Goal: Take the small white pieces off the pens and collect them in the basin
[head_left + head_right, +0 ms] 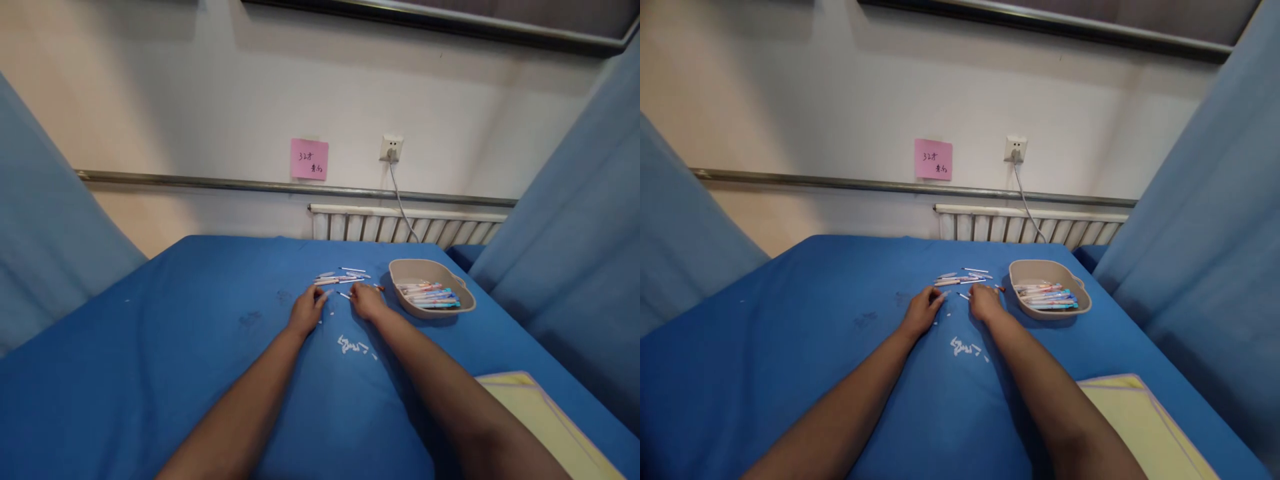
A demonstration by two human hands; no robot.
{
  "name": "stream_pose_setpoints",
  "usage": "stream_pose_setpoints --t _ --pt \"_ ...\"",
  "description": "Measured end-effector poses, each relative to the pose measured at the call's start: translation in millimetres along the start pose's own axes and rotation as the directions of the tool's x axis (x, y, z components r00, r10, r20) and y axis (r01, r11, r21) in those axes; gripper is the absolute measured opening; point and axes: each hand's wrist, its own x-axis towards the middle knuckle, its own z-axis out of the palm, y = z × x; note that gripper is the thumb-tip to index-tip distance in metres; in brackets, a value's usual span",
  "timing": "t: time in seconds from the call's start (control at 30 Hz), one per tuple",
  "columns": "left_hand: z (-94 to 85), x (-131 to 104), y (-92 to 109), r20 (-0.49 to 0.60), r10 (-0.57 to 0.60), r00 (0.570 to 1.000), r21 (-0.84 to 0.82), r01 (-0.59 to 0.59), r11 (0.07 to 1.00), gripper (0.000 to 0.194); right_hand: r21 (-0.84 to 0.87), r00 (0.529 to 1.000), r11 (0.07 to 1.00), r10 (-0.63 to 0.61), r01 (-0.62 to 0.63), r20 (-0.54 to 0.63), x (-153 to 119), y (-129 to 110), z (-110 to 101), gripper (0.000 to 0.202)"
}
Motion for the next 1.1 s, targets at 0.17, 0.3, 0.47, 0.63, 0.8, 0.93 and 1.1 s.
stream_pose_setpoints --t 0.17,0.3,0.47,0.63,0.8,0.93,1.1 --pt "-7.3 -15.8 -6.2 0.020 -0.145 0.989 -0.347 0.143 0.927 0.022 0.048 0.999 0.999 -0.015 0.013 0.041 3.8 -12.9 -11.2 0.019" --pt "-17.8 -25.4 -2.9 0.122 -0.210 0.970 -0.564 0.242 0.790 0.026 0.156 1.000 0.988 0.005 -0.006 0.006 0.9 -23.0 -13.6 0.013" --pt "-29.6 -31.5 4.2 0.235 -0.236 0.943 -0.698 0.333 0.634 0.028 0.399 0.991 0.917 0.077 -0.028 -0.108 -1.2 -32.4 -1.4 0.007" --pt "-34.3 -32.5 4.5 0.275 -0.256 0.927 -0.731 0.374 0.571 0.028 0.658 0.960 0.752 0.148 0.047 -0.237 -3.9 -42.1 11.6 0.029" --pt "-30.7 -29.8 4.5 0.286 -0.270 0.919 -0.724 0.392 0.567 0.036 0.796 0.949 0.594 0.168 0.118 -0.266 -22.5 -35.9 9.8 0.042" --pt "-25.9 -26.7 8.7 0.292 -0.257 0.921 -0.678 0.389 0.624 0.035 0.908 0.980 0.408 0.120 0.098 -0.159 -41.0 -16.5 13.1 0.033" --pt "-23.7 -26.8 15.7 0.303 -0.198 0.932 -0.569 0.343 0.747 0.030 0.963 0.982 0.270 0.179 0.015 -0.066 -42.6 -2.5 15.3 0.029"
